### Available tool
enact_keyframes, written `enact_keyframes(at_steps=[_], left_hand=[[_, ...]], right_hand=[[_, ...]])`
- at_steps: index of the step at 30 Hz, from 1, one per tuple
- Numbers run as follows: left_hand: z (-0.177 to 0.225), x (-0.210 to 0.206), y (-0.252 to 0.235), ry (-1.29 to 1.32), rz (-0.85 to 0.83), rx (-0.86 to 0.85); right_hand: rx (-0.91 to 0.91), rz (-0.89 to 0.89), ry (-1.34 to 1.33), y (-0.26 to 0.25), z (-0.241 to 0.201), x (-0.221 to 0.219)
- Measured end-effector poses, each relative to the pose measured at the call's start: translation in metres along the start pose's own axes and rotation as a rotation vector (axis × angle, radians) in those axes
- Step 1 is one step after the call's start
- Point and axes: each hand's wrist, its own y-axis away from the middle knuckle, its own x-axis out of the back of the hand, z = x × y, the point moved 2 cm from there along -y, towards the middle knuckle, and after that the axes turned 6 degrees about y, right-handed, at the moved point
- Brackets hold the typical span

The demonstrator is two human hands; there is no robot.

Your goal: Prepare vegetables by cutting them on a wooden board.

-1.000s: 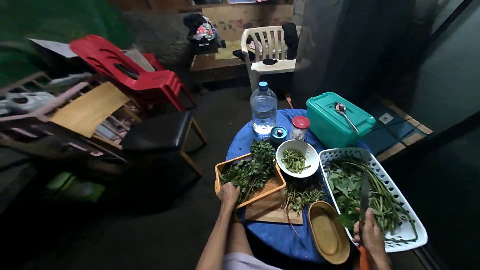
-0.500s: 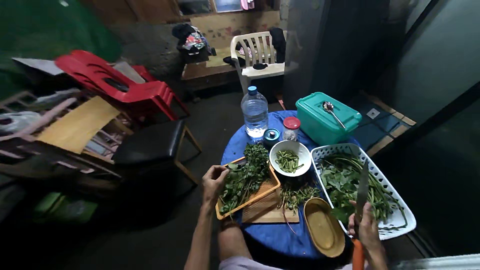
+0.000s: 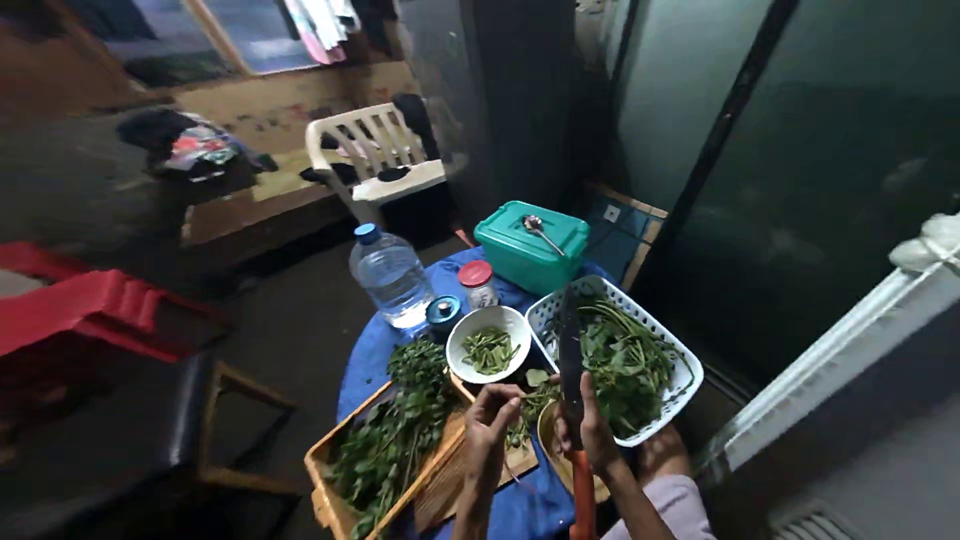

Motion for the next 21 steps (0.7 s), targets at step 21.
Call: enact_keyframes(at_steps=[21], left_hand=[[-0.089,-0.036,-0.024,-0.466,-0.125,0.093]], right_hand=[[-0.067,0.424,0.597,-0.025,0.033,0.118]])
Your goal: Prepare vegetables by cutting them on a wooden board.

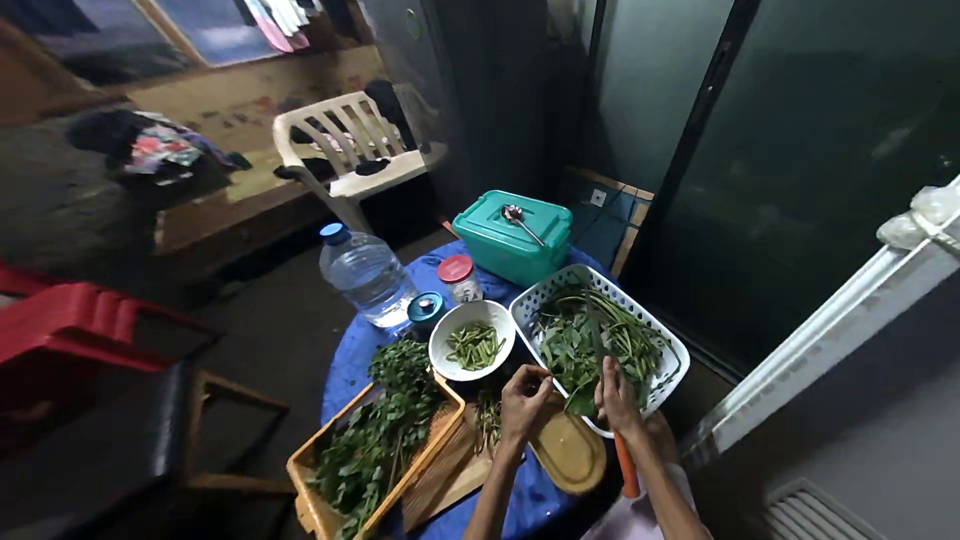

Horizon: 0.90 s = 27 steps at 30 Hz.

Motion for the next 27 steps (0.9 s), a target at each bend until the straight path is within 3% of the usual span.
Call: enact_keyframes(at_steps=[2,4,7,15,21,24,27], left_hand=[[-0.001,-0.003,-0.003,-0.018,-0.020,0.014],[0.001,-0.009,-0.004,0.002,-0.040,0.019],[0.012,-0.019,-0.004,0.110,-0.070,0.006],[0.003,-0.015,0.012,0.046,-0.050,-0.006],[-0.013,-0.012,0.035,0.030,0.015,-0.065],[-0.014,-0.003,0.045,0.004,0.105,-0.102],[-0.031,0.028,0.047,-0.189,0.305,-0.008]], right_hand=[[0.050,-0.025,-0.110,0.003,-0.010,-0.003],[0.108,-0.157,-0.239,0.008,-0.021,-0.005],[0.130,-0.235,-0.180,0.012,-0.031,-0.010],[0.155,-0.093,0.144,0.011,-0.028,-0.025],[0.108,-0.041,0.232,0.014,-0.022,-0.037],[0.031,0.001,0.278,0.005,-0.017,-0.025],[-0.047,-0.001,0.327,-0.002,-0.013,-0.005]])
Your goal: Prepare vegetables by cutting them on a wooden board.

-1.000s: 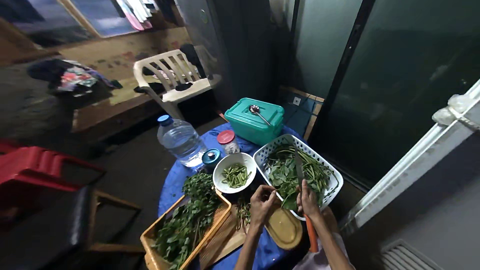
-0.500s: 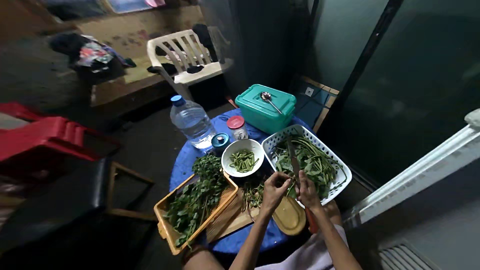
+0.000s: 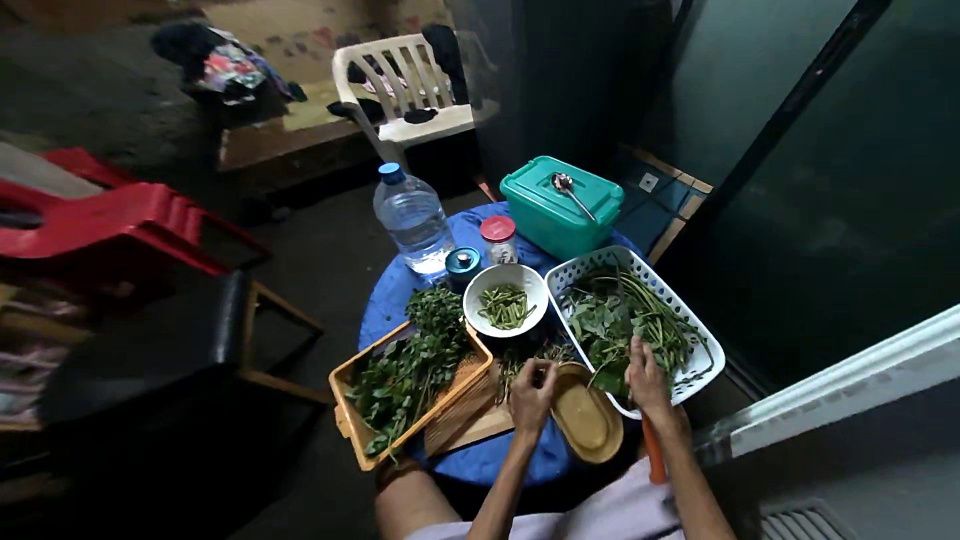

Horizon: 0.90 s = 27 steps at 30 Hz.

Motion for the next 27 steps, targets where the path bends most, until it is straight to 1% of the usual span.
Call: enact_keyframes(at_steps=[2,4,5,7,9,12,14,17,20,23,25,27], left_hand=[[-0.018,0.022,-0.008,-0.117,0.074,0.147],[-0.030,0.039,-0.011,-0.184,0.062,0.319],[-0.033,0.041,-0.010,-0.203,0.037,0.362],[-0.036,0.030,-0.005,-0.227,-0.039,0.363],[-0.034,0.008,0.003,-0.232,-0.172,0.355],[-0.026,-0.030,0.010,-0.220,-0.413,0.401],[-0.025,-0.046,0.013,-0.220,-0.510,0.390],[-0.012,-0.050,0.012,-0.225,-0.472,0.343],[0.010,-0.042,0.015,-0.211,-0.469,0.304],[0.018,-0.040,0.023,-0.188,-0.515,0.284],[0.017,-0.040,0.030,-0.179,-0.550,0.291],[0.013,-0.039,0.035,-0.183,-0.568,0.294]], right_hand=[[-0.037,-0.009,-0.040,-0.001,0.009,0.008],[-0.080,-0.034,-0.124,0.002,0.015,0.011],[-0.099,-0.039,-0.168,0.005,0.017,0.011],[-0.141,-0.020,-0.229,0.010,0.020,0.008],[-0.179,0.003,-0.233,0.014,0.023,0.005],[-0.172,0.021,-0.238,0.020,0.026,0.007],[-0.158,0.028,-0.250,0.023,0.031,0.010],[-0.160,-0.025,-0.356,0.025,0.039,0.015],[-0.188,-0.231,-0.581,0.029,0.042,0.010],[-0.242,-0.388,-0.626,0.039,0.035,-0.006],[-0.216,-0.417,-0.611,0.041,0.038,-0.019],[-0.184,-0.400,-0.597,0.041,0.040,-0.028]])
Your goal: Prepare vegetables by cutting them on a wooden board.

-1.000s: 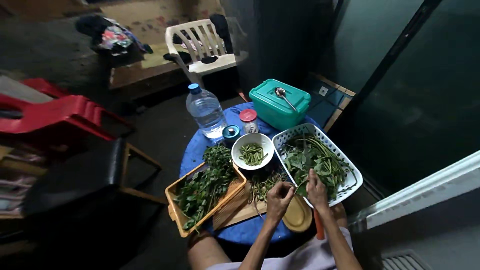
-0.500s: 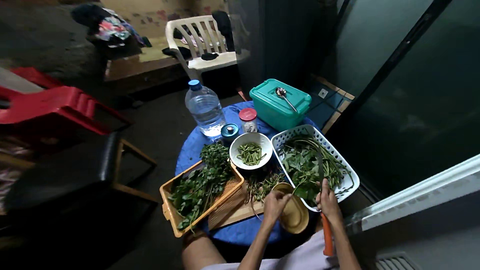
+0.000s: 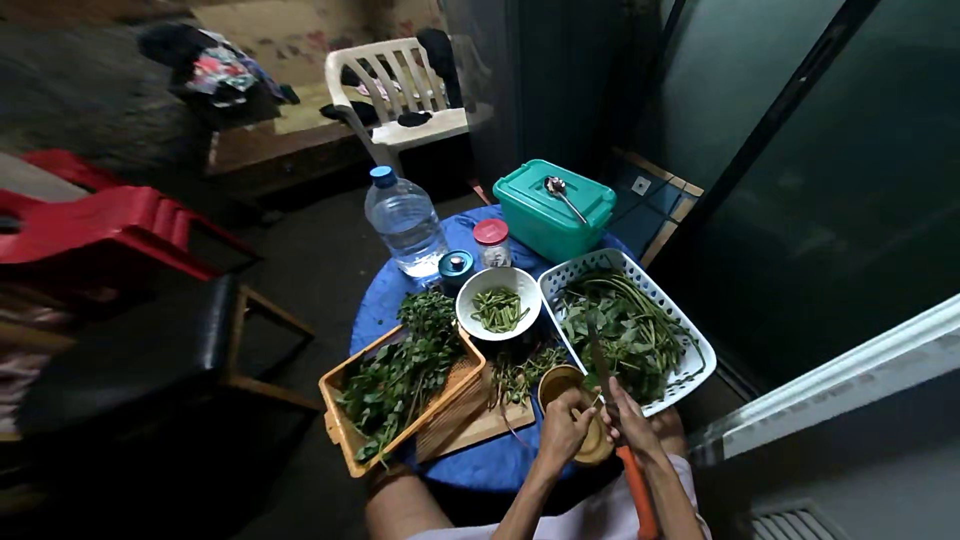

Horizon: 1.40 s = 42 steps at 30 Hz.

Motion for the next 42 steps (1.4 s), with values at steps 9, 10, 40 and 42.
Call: enact_keyframes(at_steps=[9,10,40,42], left_hand=[[-0.007,0.021,0.015,-0.022,0.126,0.015],[-0.015,0.030,0.014,-0.040,0.208,0.015],[-0.063,0.299,0.138,-0.188,0.768,0.135],[-0.064,0.301,0.133,-0.135,0.794,0.084]], right_hand=[[0.042,0.289,0.341,-0.011,-0.007,0.001],[0.054,0.313,0.363,-0.010,-0.011,0.004],[0.163,0.239,0.126,0.025,-0.031,-0.006],[0.185,0.193,0.150,0.028,-0.034,-0.015]])
